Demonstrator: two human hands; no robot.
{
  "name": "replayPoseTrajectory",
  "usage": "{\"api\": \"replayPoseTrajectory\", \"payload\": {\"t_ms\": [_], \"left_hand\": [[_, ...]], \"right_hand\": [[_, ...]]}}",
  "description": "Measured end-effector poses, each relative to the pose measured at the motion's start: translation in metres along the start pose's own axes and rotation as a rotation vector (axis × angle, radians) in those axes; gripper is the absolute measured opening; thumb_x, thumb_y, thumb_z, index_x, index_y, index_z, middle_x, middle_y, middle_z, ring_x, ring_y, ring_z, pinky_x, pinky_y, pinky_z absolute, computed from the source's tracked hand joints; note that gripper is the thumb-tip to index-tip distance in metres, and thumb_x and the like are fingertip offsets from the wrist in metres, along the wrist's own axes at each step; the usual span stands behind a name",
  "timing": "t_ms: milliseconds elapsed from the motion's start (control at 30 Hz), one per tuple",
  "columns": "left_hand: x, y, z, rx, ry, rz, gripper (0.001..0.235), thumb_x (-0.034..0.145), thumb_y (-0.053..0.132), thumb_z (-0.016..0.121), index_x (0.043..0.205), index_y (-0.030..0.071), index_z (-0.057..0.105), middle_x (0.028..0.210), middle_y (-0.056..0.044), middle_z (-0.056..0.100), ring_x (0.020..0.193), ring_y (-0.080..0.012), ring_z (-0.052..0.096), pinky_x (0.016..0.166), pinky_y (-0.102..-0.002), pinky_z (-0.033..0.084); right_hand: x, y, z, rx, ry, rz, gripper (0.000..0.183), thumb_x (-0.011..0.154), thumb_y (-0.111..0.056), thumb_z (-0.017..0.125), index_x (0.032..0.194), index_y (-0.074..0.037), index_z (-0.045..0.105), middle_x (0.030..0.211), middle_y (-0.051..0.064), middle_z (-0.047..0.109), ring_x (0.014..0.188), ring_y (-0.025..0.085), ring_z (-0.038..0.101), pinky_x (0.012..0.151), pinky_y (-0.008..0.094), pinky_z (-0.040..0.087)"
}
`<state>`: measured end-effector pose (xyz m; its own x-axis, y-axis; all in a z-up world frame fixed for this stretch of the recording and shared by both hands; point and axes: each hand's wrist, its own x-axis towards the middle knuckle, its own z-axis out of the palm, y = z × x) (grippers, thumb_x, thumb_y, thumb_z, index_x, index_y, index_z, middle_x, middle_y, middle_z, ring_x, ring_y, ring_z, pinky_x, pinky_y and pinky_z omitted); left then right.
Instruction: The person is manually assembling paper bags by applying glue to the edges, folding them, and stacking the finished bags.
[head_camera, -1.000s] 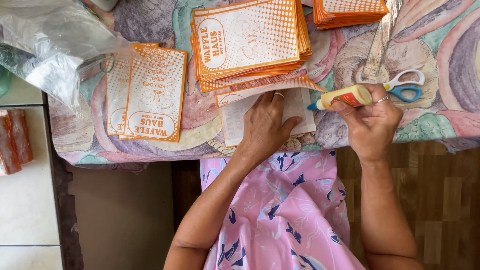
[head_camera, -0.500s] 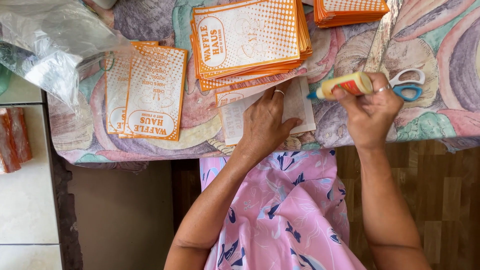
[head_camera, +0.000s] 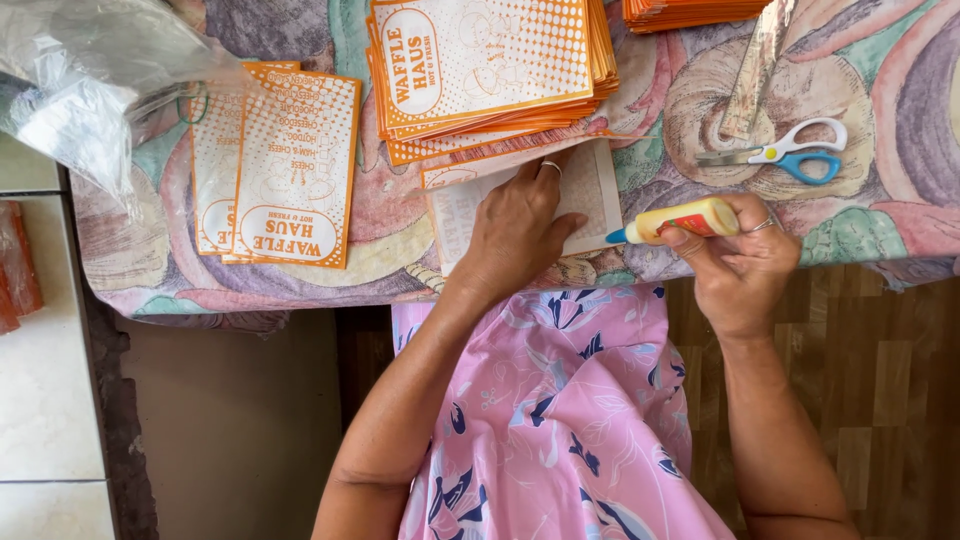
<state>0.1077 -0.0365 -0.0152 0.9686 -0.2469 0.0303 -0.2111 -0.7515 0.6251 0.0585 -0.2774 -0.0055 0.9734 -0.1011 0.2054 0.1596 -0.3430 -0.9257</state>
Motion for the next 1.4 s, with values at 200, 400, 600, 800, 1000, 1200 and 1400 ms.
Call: {"api": "replayPoseTrajectory", "payload": {"t_ms": [200,400,600,800,1000,1200,1400], "left_hand": [[0.014,-0.001,-0.059,-0.288,-0.269,0.088,0.042,0.105,0.032,0.049,0.098,-0.008,0.061,0.090,-0.026,0.064,0.084,-0.0511,0.071,0.072,-0.058,0.055],[0.021,-0.012,-0.075,-0.745,-0.402,0.078,0.060,0.104,0.047,0.039,0.096,-0.007,0.065,0.085,-0.022,0.064,0.077,-0.0342,0.076,0.071,-0.047,0.061],[0.024,-0.034,-0.052,-0.823,-0.445,-0.035,0.068,0.099,0.061,0.045,0.097,-0.002,0.070,0.081,-0.022,0.070,0.079,-0.0330,0.078,0.071,-0.042,0.064],[0.009,-0.015,-0.066,-0.710,-0.380,0.015,0.064,0.102,0.056,0.041,0.090,0.002,0.071,0.070,-0.019,0.070,0.074,-0.0325,0.075,0.074,-0.046,0.060],[-0.074,0.032,-0.046,-0.690,-0.120,0.311,0.016,0.094,0.011,0.070,0.109,0.006,0.069,0.080,-0.014,0.070,0.066,-0.0319,0.071,0.060,-0.041,0.058],[-0.110,0.018,-0.039,-0.201,0.171,0.520,0.016,0.105,-0.003,0.052,0.110,-0.001,0.066,0.095,-0.013,0.062,0.070,-0.0296,0.060,0.058,-0.040,0.047],[-0.117,-0.013,-0.062,0.136,0.448,0.351,0.016,0.101,-0.005,0.065,0.115,-0.001,0.071,0.122,-0.018,0.070,0.106,-0.0376,0.067,0.079,-0.044,0.054]], "right_hand": [[-0.011,0.002,0.043,0.160,-0.063,-0.147,0.027,0.087,0.005,0.085,0.102,0.011,0.063,0.087,0.024,0.070,0.092,0.026,0.072,0.086,0.041,0.058],[-0.025,-0.034,0.104,0.255,-0.080,-0.143,0.023,0.083,0.005,0.085,0.097,0.009,0.067,0.083,0.022,0.073,0.084,0.025,0.075,0.080,0.036,0.059],[-0.029,-0.044,0.136,0.328,-0.171,-0.205,0.019,0.083,0.004,0.083,0.095,0.009,0.069,0.088,0.023,0.077,0.092,0.033,0.077,0.079,0.038,0.060],[-0.008,-0.040,0.085,0.548,-0.121,0.015,0.027,0.093,0.002,0.074,0.114,-0.008,0.059,0.112,0.014,0.070,0.105,0.023,0.073,0.097,0.041,0.061],[0.035,0.002,-0.021,0.365,-0.024,0.243,0.053,0.106,-0.010,0.070,0.148,-0.005,0.038,0.118,0.018,0.063,0.092,0.021,0.072,0.077,0.032,0.066],[0.033,-0.021,-0.030,-0.631,-0.142,-0.237,0.054,0.105,0.008,0.085,0.156,0.005,0.066,0.118,0.019,0.050,0.062,0.019,0.049,0.071,0.035,0.052],[0.022,-0.058,0.013,-0.390,-0.274,-0.676,0.011,0.106,0.013,0.066,0.103,0.008,0.076,0.105,0.024,0.072,0.100,0.043,0.070,0.095,0.053,0.057]]}}
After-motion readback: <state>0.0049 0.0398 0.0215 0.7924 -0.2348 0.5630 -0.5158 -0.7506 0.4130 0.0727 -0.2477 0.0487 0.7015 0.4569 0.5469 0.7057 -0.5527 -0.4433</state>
